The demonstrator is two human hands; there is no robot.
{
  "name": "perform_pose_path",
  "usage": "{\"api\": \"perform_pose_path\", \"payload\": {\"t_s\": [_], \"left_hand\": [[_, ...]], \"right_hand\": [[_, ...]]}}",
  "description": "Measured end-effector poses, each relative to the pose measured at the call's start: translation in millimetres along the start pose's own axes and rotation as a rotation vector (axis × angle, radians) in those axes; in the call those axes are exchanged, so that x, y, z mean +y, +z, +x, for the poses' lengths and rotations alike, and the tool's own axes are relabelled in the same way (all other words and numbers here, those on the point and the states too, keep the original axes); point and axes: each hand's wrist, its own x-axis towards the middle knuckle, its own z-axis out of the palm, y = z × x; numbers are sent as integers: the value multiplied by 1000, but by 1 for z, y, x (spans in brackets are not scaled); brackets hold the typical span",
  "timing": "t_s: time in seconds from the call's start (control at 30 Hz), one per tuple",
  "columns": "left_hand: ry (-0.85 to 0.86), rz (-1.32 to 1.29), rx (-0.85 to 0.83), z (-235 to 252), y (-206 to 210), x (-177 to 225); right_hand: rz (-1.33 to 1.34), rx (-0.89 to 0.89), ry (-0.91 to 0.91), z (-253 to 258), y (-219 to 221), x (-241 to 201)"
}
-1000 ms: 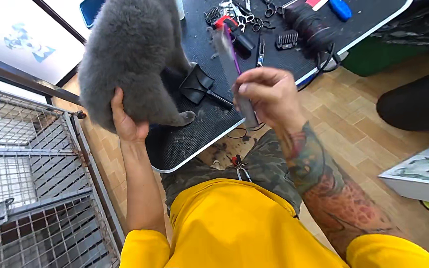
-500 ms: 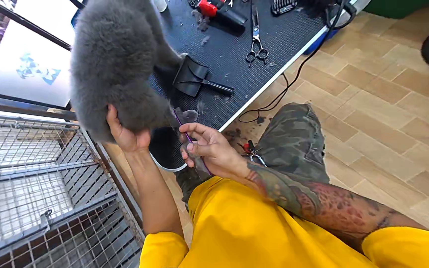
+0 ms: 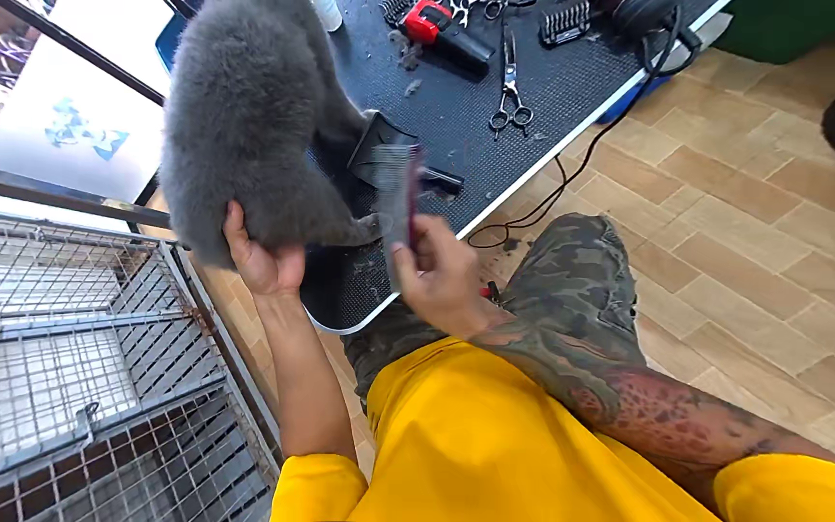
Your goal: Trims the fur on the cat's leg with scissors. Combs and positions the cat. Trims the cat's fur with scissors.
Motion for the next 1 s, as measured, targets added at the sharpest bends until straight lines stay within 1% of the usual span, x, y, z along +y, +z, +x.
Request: {"api": "perform_pose_path", "payload": {"t_s": [0.07, 0.1, 0.17, 0.27, 0.37, 0.47, 0.53, 0.63, 0.7, 0.73, 0.8, 0.83, 0.9, 0.93, 1.0], "left_hand": [[-6, -3, -34, -3, 0, -1], [-11, 1, -61, -5, 0, -2], [-6, 25, -71, -7, 0, -4], [-2, 44, -41, -8, 2, -5], [-1, 46, -14, -9, 3, -4], [4, 42, -31, -9, 1, -4], [1, 43, -30, -9, -1, -5], [14, 31, -15, -10, 0, -3], [29, 21, -17, -10, 1, 0], [33, 22, -16, -9, 0, 0], [25, 36, -21, -9, -3, -1], [19, 46, -26, -9, -5, -2], [12, 55, -27, -9, -6, -3], [9, 55, -23, -9, -7, -2], [5, 55, -5, -10, -7, 0]], "right_hand": [[-114, -20, -231, -6, 23, -6], [-156, -35, -304, -4, 35, -9], [-237, -88, -354, 6, 54, -13], [-348, -147, -307, 21, 66, -14], [-405, -195, -218, 32, 64, -11], [-431, -318, -108, 42, 59, -5], [-408, -371, -51, 48, 54, -1], [-342, -399, 112, 54, 38, 4], [-315, -343, 193, 53, 28, 5], [-299, -268, 165, 50, 28, 5], [-228, -118, 27, 37, 36, -4], [-199, -91, -42, 31, 42, -11], [-206, -122, -123, 25, 56, -15], [-238, -168, -110, 27, 60, -14], [-291, -305, 26, 37, 57, -7]]}}
